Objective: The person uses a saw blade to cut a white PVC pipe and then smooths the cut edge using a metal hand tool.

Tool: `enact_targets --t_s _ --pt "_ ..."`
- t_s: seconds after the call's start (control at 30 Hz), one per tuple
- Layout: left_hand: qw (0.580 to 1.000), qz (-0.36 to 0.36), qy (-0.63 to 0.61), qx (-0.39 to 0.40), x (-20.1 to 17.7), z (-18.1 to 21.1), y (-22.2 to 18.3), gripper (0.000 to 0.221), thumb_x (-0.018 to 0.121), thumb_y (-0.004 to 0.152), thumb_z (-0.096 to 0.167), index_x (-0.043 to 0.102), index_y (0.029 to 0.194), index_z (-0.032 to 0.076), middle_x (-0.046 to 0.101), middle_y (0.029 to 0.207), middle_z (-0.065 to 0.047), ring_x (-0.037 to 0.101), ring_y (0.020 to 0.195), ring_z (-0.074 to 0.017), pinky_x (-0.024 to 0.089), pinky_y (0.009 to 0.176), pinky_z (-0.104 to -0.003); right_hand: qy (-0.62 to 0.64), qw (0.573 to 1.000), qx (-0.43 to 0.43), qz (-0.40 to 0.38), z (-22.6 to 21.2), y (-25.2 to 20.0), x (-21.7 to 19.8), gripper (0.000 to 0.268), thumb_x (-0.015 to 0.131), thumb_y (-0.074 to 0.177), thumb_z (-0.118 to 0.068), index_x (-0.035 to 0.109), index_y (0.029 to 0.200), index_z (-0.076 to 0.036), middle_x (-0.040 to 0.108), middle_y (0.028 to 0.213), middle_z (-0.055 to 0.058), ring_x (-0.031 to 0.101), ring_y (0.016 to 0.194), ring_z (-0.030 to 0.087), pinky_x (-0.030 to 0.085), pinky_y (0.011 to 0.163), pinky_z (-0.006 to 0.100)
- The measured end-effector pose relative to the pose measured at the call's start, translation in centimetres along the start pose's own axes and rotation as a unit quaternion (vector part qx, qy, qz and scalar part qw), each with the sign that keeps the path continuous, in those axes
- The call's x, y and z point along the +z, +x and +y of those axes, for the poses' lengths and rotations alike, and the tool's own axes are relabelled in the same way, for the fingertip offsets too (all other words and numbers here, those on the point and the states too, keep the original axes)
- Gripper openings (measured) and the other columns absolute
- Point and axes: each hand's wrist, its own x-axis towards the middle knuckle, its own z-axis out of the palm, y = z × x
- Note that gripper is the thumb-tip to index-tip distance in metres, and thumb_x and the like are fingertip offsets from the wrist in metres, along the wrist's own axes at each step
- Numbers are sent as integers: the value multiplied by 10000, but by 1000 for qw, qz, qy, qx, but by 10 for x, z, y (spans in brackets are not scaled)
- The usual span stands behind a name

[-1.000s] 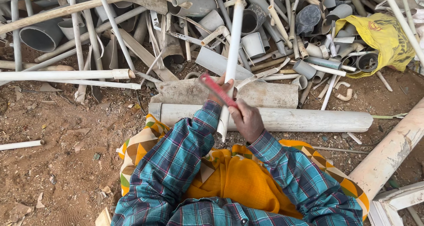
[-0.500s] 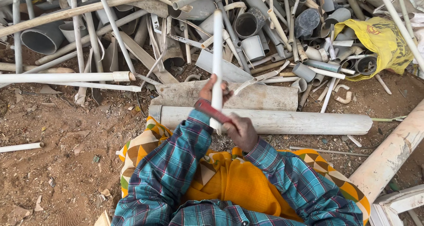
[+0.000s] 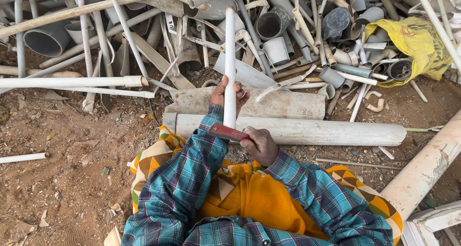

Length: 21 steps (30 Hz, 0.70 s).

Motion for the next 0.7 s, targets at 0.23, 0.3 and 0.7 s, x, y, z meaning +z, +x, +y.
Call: enact_targets --t_s 0.23,0.3,0.7 --pt "990 101 101 -10 -6 -36 10 461 570 1050 374 510 1348 27 660 797 15 620 689 -175 569 807 -409 16 964 250 89 16 15 -6 311 486 1081 -325 597 967 -58 560 570 25 548 443 118 470 415 281" --pt "998 66 6 -21 -1 -19 12 430 564 1078 370 482 1297 10 617 741 -21 587 629 -201 592 774 -431 4 987 156 31 11 4 6 327 460 1106 -334 580 930 -85 565 612 -2 549 455 99 504 420 252" --pt "995 87 35 -36 14 -10 1 406 608 1023 386 528 1184 22 623 707 -26 602 606 -189 617 740 -414 -25 990 141 -3 6 7 5 307 515 1064 -315 584 894 -69 555 579 0 532 423 129 467 396 285"
